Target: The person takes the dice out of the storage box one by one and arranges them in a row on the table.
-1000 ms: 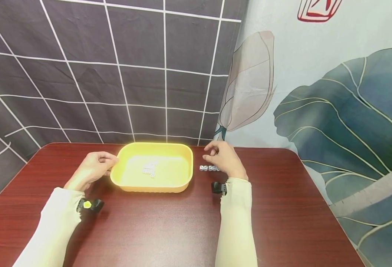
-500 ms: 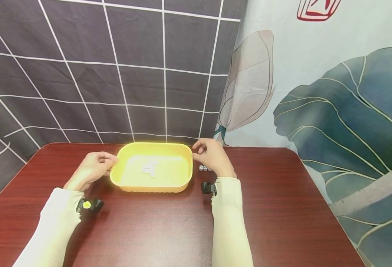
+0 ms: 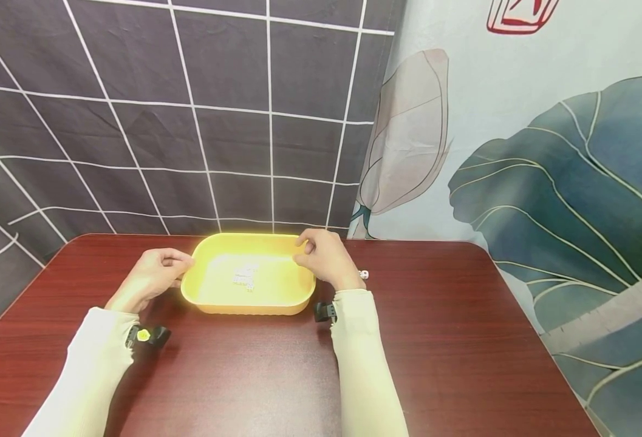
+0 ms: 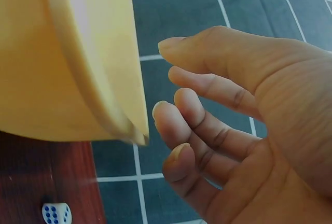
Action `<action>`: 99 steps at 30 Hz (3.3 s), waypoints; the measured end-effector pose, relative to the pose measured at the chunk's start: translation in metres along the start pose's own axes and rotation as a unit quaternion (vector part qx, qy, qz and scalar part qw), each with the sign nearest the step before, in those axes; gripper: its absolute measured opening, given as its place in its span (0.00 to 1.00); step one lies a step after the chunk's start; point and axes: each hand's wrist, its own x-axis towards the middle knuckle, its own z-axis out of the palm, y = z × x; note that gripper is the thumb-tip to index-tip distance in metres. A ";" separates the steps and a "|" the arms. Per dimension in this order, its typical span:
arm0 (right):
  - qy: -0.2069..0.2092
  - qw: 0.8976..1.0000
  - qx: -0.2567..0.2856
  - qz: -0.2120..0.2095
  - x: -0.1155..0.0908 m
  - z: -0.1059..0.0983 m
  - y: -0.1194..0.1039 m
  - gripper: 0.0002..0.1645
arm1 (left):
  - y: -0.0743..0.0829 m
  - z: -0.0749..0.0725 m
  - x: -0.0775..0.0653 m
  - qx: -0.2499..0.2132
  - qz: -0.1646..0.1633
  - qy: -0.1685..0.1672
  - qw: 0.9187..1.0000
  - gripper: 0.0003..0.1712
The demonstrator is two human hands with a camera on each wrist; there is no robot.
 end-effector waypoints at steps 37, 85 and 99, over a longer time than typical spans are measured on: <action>-0.083 0.995 -0.046 -0.015 0.020 0.068 -0.027 0.18 | -0.001 -0.002 0.000 -0.003 0.003 0.003 1.000 0.19; -0.102 0.991 -0.090 0.006 0.019 0.075 -0.023 0.05 | -0.002 0.001 0.001 -0.006 0.000 -0.002 1.000 0.19; -0.106 0.992 -0.060 -0.043 0.017 0.053 -0.023 0.07 | -0.002 0.002 0.001 -0.008 0.001 -0.002 1.000 0.19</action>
